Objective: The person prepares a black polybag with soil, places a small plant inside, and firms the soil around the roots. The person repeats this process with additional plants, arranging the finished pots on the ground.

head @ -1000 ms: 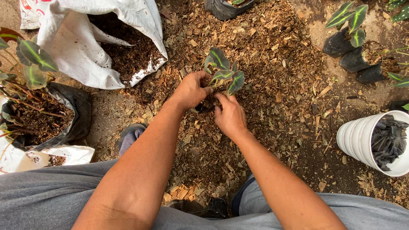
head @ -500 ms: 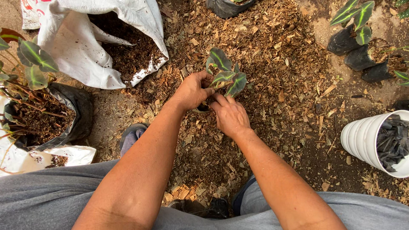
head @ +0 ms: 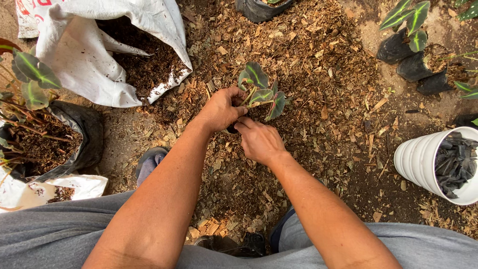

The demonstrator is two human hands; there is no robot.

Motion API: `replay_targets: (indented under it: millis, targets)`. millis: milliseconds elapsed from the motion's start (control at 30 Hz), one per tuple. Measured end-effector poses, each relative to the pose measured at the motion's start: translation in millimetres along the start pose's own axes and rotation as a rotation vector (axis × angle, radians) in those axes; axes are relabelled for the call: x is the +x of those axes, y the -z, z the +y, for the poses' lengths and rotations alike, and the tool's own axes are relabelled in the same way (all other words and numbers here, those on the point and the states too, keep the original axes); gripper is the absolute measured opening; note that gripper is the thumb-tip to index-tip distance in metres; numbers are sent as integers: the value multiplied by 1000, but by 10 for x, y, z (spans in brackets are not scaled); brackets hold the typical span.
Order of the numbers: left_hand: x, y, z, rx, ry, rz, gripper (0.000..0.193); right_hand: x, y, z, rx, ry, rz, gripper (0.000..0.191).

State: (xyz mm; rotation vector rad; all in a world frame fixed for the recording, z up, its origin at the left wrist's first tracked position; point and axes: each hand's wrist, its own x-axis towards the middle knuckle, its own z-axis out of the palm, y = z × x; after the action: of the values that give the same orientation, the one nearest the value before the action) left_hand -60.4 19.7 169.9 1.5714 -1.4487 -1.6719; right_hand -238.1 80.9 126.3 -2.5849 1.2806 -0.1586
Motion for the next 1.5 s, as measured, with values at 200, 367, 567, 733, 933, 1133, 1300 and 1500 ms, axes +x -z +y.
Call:
replay_targets:
  millis: [200,367,567,733,933,1133,1300,1500]
  targets:
    - [17,11,-3,-18,-14,-15,20,-219,235,305,12,-632,-140,36]
    - [11,35,-14,-63,84,-33,17,-405,246,446,-195,-774,-498,59]
    - [25,37,5,-15,-38,-18,18,-508,25,507,-273,-678,-640,50]
    - [31,23,-23,-51,20,-21,17,-367,148,608,40,-855,-595,38]
    - [88,17,-74,58,-28,-12,16,-63,369,373,1109,-1068,-345,38]
    - [97,7,-135,122,-71,10,19,116,343,-55,1409,-944,-102,34]
    - [77,30,-160,143,-126,31,20,20,245,-312,443,-543,73,37]
    - [52,25,-129,135,-100,32,22,127,144,-418,325,-245,-52,50]
